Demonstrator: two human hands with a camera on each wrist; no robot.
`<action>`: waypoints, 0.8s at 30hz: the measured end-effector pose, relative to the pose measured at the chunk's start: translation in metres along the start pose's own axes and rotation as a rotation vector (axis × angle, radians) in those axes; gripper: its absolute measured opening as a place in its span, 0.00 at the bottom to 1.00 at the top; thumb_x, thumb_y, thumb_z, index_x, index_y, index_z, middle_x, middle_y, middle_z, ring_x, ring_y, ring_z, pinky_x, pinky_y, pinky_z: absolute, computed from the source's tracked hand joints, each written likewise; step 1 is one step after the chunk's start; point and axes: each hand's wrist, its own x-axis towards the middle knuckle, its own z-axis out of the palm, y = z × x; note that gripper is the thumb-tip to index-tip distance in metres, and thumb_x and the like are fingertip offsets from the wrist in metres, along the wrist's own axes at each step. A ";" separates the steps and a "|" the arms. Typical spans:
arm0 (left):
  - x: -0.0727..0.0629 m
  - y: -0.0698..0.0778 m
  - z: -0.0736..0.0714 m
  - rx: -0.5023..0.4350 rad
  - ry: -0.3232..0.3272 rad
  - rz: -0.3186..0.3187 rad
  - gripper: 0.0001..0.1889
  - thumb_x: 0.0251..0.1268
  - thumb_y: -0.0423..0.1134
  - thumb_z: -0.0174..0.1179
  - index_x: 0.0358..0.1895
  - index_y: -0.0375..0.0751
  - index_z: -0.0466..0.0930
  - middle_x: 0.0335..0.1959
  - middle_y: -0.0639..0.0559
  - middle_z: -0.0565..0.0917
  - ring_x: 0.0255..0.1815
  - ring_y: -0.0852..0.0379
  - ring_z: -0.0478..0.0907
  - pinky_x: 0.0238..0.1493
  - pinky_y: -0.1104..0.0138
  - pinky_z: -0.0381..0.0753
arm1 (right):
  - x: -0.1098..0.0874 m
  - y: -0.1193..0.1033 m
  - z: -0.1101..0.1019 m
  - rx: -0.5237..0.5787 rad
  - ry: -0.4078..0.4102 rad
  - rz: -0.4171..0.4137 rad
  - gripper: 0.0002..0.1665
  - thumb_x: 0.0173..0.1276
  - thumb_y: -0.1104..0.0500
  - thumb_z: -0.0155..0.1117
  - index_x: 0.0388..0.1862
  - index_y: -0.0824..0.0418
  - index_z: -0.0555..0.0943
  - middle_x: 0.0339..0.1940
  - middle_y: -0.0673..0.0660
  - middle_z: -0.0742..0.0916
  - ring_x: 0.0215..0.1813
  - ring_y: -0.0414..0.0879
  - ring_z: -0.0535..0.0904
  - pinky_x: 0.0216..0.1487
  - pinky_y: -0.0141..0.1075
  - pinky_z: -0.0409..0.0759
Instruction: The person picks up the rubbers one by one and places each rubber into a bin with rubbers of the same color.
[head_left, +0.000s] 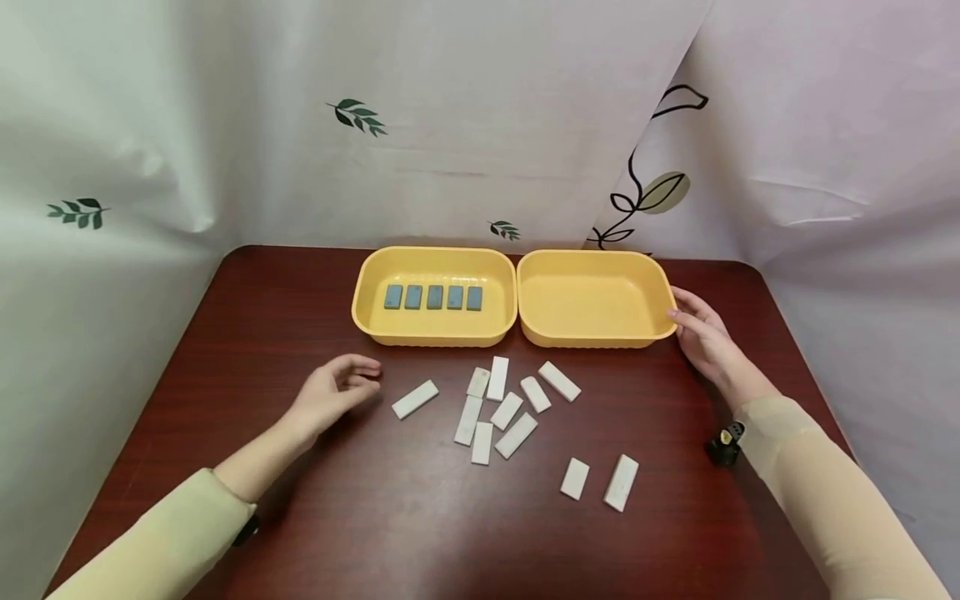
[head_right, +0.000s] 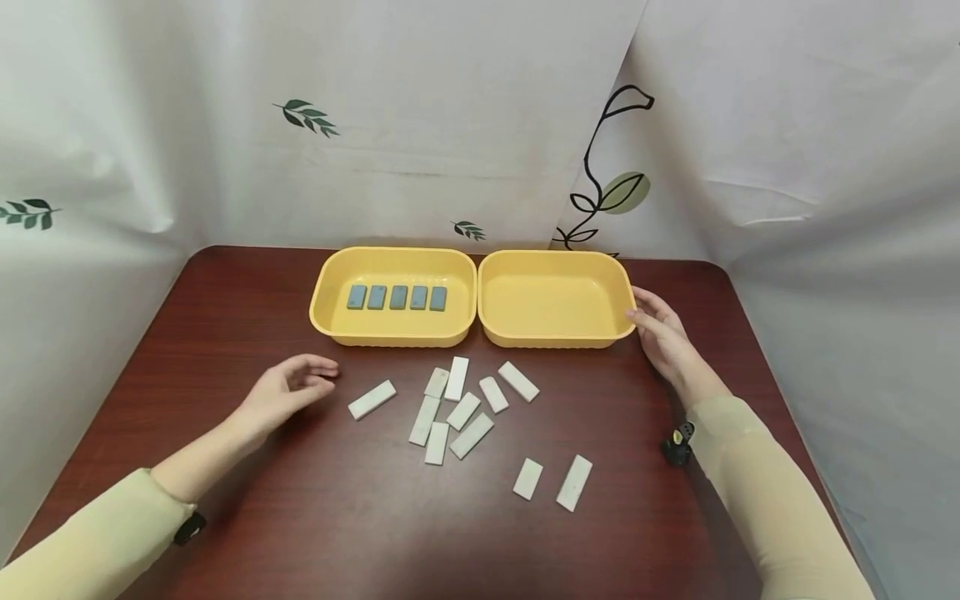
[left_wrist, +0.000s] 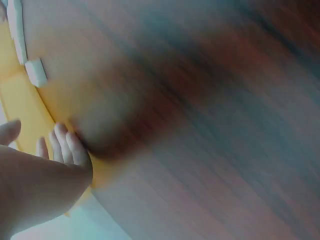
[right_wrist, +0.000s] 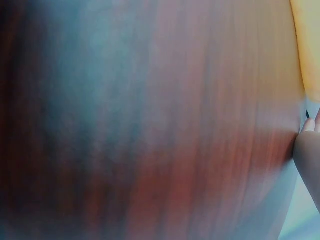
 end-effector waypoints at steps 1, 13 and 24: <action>-0.001 0.002 0.004 0.040 -0.014 0.027 0.19 0.70 0.31 0.69 0.60 0.27 0.81 0.56 0.31 0.87 0.43 0.69 0.83 0.45 0.76 0.82 | 0.000 0.000 0.000 -0.004 0.002 0.000 0.26 0.80 0.78 0.45 0.61 0.60 0.84 0.57 0.51 0.88 0.58 0.40 0.84 0.61 0.26 0.79; 0.008 0.023 0.042 0.506 -0.047 0.193 0.17 0.57 0.34 0.79 0.48 0.36 0.86 0.42 0.47 0.86 0.37 0.57 0.83 0.41 0.65 0.83 | 0.001 0.000 0.001 -0.017 0.022 0.013 0.24 0.80 0.76 0.46 0.59 0.59 0.84 0.54 0.50 0.88 0.55 0.39 0.84 0.57 0.25 0.81; 0.015 0.035 0.048 0.560 -0.073 0.084 0.15 0.53 0.34 0.80 0.44 0.36 0.87 0.29 0.54 0.88 0.27 0.64 0.80 0.36 0.66 0.80 | 0.001 0.000 0.002 -0.041 0.034 0.005 0.24 0.80 0.77 0.47 0.58 0.58 0.84 0.56 0.48 0.88 0.58 0.37 0.83 0.59 0.24 0.80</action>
